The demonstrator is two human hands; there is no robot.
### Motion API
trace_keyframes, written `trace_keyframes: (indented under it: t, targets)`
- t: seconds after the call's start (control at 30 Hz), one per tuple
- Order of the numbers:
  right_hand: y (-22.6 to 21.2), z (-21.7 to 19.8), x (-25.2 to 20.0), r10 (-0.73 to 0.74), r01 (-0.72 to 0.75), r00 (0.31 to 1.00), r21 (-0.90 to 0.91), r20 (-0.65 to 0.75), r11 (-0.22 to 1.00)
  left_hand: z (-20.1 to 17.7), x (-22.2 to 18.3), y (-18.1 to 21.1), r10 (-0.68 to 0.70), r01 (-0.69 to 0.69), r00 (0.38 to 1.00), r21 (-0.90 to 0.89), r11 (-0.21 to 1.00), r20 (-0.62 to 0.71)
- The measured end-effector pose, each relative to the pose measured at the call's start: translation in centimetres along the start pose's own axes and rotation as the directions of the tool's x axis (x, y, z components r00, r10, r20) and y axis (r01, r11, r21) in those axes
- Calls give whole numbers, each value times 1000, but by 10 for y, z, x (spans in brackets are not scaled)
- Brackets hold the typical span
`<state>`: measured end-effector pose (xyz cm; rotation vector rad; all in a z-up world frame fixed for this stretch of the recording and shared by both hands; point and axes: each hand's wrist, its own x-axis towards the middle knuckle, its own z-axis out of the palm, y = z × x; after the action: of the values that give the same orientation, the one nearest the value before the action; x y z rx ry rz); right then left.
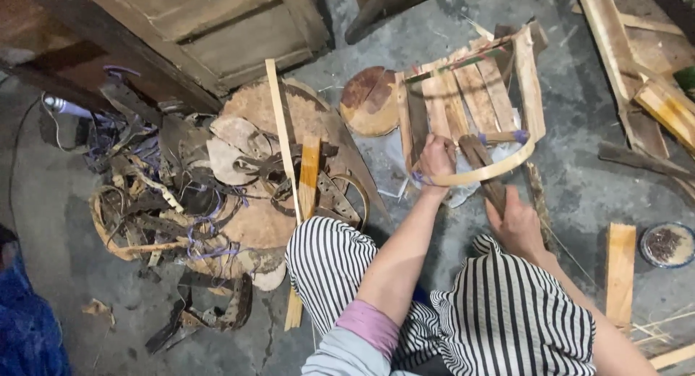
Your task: Assembling a bamboo frame by fitting strips into a wooden structure
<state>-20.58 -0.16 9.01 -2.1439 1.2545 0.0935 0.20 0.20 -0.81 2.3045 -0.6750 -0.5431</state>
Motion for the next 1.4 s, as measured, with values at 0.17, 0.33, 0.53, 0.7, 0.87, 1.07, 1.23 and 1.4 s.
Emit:
trace_keyframes:
  t: [0.17,0.33,0.53,0.7,0.87,1.07,1.23,1.4]
  targets:
    - [9,11,6,-6,11,999,-149,35,989,-17,-3,14,-11,11,1000,-10,1000,11]
    - [0,3,2,41,-41,999,26,7,999,-21,-10,17,-22,21,1000,21,1000,16]
    - [-2,5,6,23,-12,997,-149,71,989,-13,-5,8,-57,57,998,-17,998,42]
    - [5,-2,-10,61,-58,997,-76,37,995,-12,-1,11,-31,30,999,34,999,33]
    - [7,-50,-59,211,-208,971,-43,109,977,-7,3,9,-52,50,997,28,998,51]
    - [18,-49,-68,197,-201,978,56,70,978,-18,-5,14,-4,2,998,38,999,57]
    - [34,-51,-64,189,-187,982,170,8,968,-19,-8,16,23,-24,999,39,999,30]
    - [48,-45,-61,184,-165,982,278,-43,946,-10,-2,8,53,-55,998,62,997,27]
